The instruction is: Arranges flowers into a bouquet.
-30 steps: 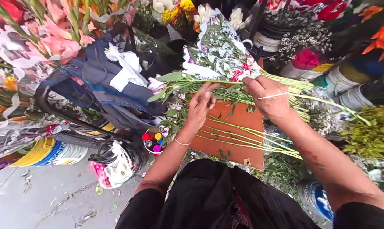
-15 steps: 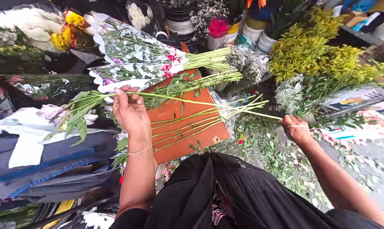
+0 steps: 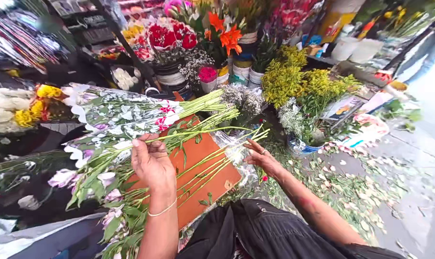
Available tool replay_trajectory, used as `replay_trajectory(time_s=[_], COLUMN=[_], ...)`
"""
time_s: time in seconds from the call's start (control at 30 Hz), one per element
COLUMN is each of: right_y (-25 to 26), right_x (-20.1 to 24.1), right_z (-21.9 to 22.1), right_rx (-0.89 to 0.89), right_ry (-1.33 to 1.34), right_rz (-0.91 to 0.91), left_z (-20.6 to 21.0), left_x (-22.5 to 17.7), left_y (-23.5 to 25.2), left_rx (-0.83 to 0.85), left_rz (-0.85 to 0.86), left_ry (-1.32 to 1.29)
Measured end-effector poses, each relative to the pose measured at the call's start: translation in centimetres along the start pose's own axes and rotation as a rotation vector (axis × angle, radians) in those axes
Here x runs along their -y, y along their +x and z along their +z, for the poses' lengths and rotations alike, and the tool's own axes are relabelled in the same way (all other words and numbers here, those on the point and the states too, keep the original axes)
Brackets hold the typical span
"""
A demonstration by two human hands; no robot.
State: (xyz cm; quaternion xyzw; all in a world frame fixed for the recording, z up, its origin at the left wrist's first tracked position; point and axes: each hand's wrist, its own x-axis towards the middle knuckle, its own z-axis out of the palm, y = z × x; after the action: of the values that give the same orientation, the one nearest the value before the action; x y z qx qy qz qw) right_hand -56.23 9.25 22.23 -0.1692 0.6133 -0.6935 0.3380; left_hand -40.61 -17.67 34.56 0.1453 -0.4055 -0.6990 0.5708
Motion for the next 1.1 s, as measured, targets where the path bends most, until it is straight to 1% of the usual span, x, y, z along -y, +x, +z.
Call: replay_trajectory(time_s=[0.03, 0.07, 0.13, 0.2, 0.3, 0.33, 0.4, 0.47, 0.5, 0.53, 0.6, 0.63, 0.67, 0.77, 0.87, 0.97, 1.1], right_y=[1.5, 2.7, 4.2, 4.5, 4.1, 3.8, 3.2, 2.9, 3.0, 3.1, 3.1, 2.8, 2.4, 0.6, -1.2, -1.9, -2.5], right_x=[0.9, 1.9, 3.8, 4.9, 4.8, 4.5, 3.7, 2.9, 2.8, 2.8, 3.5, 4.0, 4.5, 5.1, 4.4, 3.9, 3.2], right_z=[2.1, 3.4, 4.4, 3.6, 1.1, 0.5, 0.7, 1.8, 2.2, 2.3, 1.8, 1.4, 0.8, -1.7, -4.2, -5.0, -4.8], right_rx=[-0.022, -0.030, 0.016, 0.080, 0.148, 0.151, 0.126, 0.121, 0.151, 0.216, 0.412, 0.485, 0.527, 0.466, 0.361, 0.326, 0.342], right_ry=[0.208, 0.361, 0.520, 0.529, 0.351, 0.303, 0.253, 0.316, 0.391, 0.475, 0.645, 0.677, 0.652, 0.453, 0.360, 0.435, 0.497], right_rz=[-0.024, -0.047, -0.114, -0.197, -0.266, -0.247, -0.117, 0.041, 0.074, 0.062, -0.075, -0.135, -0.178, -0.207, -0.242, -0.281, -0.362], left_z=[0.7, 1.2, 1.6, 1.4, 0.9, 0.9, 1.1, 1.5, 1.7, 1.9, 2.6, 2.9, 2.9, 3.3, 3.9, 4.8, 6.4], left_x=[0.0, 0.1, 0.2, 0.2, -0.2, -0.3, -0.6, -0.9, -0.9, -0.9, -0.9, -0.7, -0.5, 0.3, 1.3, 2.6, 3.6], left_y=[-0.6, -1.2, -1.8, -1.8, -1.7, -1.9, -2.2, -2.8, -3.0, -3.3, -3.6, -3.6, -3.5, -4.1, -5.8, -7.2, -8.7], left_rx=[0.032, 0.060, 0.102, 0.121, 0.082, 0.064, 0.066, 0.084, 0.100, 0.117, 0.145, 0.162, 0.179, 0.237, 0.301, 0.330, 0.354], left_rz=[-0.002, 0.003, 0.022, 0.044, 0.046, 0.034, 0.011, 0.007, 0.004, 0.001, 0.012, 0.021, 0.026, -0.012, -0.106, -0.159, -0.173], left_ry=[0.017, 0.038, 0.058, 0.040, 0.002, -0.019, -0.075, -0.111, -0.108, -0.095, -0.062, -0.048, -0.038, -0.006, -0.028, -0.044, -0.035])
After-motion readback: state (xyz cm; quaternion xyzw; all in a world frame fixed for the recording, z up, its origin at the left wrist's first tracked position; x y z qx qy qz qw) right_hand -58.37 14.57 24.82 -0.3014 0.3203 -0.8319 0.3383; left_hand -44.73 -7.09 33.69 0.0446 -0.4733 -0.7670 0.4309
